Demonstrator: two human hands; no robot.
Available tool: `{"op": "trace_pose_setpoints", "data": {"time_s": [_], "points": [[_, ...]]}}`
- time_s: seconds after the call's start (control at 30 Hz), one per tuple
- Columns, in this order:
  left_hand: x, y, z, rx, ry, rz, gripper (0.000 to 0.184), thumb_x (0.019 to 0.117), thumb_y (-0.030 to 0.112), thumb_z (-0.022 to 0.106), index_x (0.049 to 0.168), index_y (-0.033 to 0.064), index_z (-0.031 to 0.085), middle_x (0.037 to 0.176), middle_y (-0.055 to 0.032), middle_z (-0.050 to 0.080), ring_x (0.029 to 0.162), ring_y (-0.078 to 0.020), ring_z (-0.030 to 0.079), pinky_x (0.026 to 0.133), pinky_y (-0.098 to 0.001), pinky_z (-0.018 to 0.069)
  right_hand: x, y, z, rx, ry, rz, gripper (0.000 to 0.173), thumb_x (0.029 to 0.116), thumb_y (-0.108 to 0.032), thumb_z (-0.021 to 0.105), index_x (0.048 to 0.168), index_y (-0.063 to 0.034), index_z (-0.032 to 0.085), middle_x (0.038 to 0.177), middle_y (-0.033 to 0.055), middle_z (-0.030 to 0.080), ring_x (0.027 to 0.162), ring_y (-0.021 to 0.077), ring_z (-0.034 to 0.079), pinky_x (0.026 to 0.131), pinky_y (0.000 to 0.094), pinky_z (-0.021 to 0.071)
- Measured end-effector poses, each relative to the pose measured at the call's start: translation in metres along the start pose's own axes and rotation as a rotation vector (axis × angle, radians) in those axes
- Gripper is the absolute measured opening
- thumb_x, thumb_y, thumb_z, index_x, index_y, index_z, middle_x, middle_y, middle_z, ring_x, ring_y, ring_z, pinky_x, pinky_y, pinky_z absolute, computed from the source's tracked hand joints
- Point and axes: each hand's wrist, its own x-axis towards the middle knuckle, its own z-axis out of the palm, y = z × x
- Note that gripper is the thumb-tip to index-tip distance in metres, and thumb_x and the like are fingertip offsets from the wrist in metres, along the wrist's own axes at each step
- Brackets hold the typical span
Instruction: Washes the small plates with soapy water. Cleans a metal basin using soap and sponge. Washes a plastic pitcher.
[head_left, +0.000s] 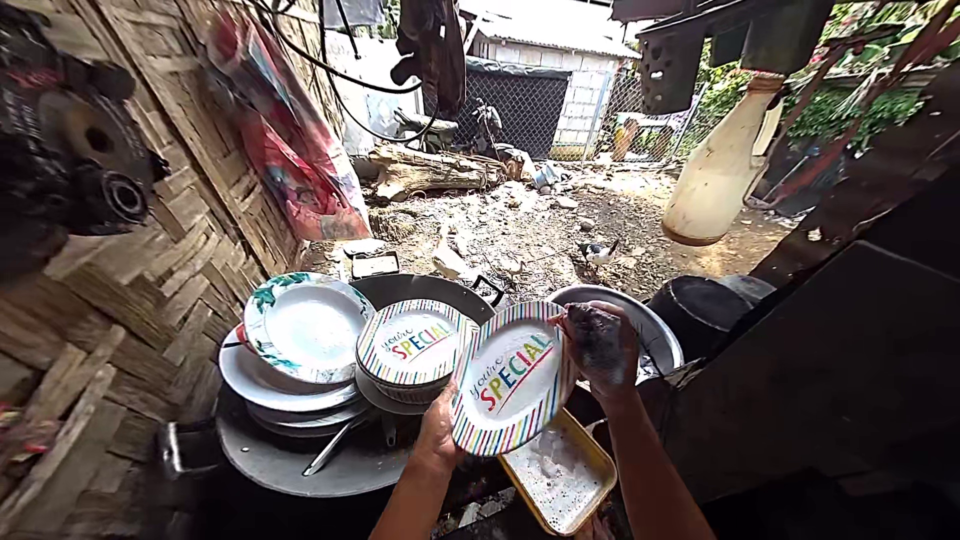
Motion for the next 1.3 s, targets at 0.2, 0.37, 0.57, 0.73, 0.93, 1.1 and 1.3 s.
{"op": "trace_pose_setpoints", "data": {"time_s": [0.2,0.37,0.57,0.73,0.93,1.1,1.3], "points": [[0.008,-0.049,-0.032,0.106,-0.632,-0.148,0.019,0.0942,0.023,0.068,0.11,0.0123,0.067,0.1,-0.007,0.075,0.093,-0.0169,0.073,0.082,-0.0345,0.0612,0.019,0.006,0.054,-0.493,-0.021,-0.343,0.04,0.0773,-0.025,0.083,0.101,0.0023,0.066,0.079,0.013,0.072,0.072,0.0231,0.071,0.066,0.0419,0.0581],[0.014,-0.01,-0.028,0.325,-0.743,-0.038,0.015,0.1006,0.025,0.058,0.109,0.0163,0.067,0.101,0.0003,0.076,0.095,-0.0114,0.073,0.087,-0.0319,0.0599,-0.012,0.022,0.069,-0.723,-0.441,-0.296,0.022,0.0838,-0.026,0.074,0.088,-0.004,0.071,0.069,0.0125,0.069,0.063,0.0306,0.07,0.055,0.049,0.0534],[0.009,-0.019,-0.025,0.231,-0.543,0.062,0.023,0.0911,-0.002,0.051,0.101,0.0107,0.068,0.091,-0.0027,0.077,0.084,-0.0113,0.074,0.079,-0.0311,0.062,-0.028,0.036,0.062,-0.689,-0.309,-0.343,0.019,0.0836,-0.017,0.071,0.098,-0.0054,0.076,0.088,0.0166,0.074,0.082,0.033,0.073,0.077,0.0502,0.0579],[-0.008,-0.026,-0.018,0.247,-0.455,0.056,0.026,0.0975,-0.006,0.042,0.11,0.005,0.061,0.091,-0.005,0.077,0.082,-0.0123,0.075,0.077,-0.03,0.063,0.004,0.047,0.032,-0.693,0.008,0.252,0.031,0.0926,-0.021,0.073,0.109,0.0056,0.069,0.091,0.0228,0.073,0.084,0.0389,0.072,0.076,0.06,0.0557],[0.008,-0.046,-0.028,0.174,-0.552,-0.076,0.021,0.0986,0.003,0.05,0.102,0.0137,0.067,0.092,-0.002,0.076,0.086,-0.013,0.073,0.081,-0.0332,0.0609,-0.039,0.021,0.068,-0.669,-0.556,-0.362,0.014,0.0749,-0.017,0.076,0.083,-0.0063,0.072,0.075,0.0134,0.071,0.073,0.0335,0.071,0.076,0.0537,0.0538],[0.001,-0.043,-0.023,0.012,-0.337,-0.046,0.024,0.1055,0.004,0.033,0.118,0.007,0.054,0.096,-0.0083,0.075,0.087,-0.0171,0.075,0.077,-0.0356,0.0635,-0.021,0.058,0.021,-0.644,-0.156,0.053,0.026,0.0858,-0.007,0.072,0.109,0.003,0.075,0.108,0.0224,0.073,0.103,0.0361,0.071,0.093,0.054,0.0563],[0.011,-0.032,-0.013,-0.304,-0.126,0.044,0.028,0.1093,0.015,0.031,0.112,0.0078,0.058,0.096,-0.0093,0.073,0.088,-0.0187,0.074,0.075,-0.0378,0.0636,-0.084,0.067,0.03,-0.725,0.062,0.072,0.025,0.0859,-0.008,0.066,0.105,0.0051,0.075,0.117,0.0269,0.07,0.115,0.0443,0.066,0.101,0.0554,0.0522]]}}
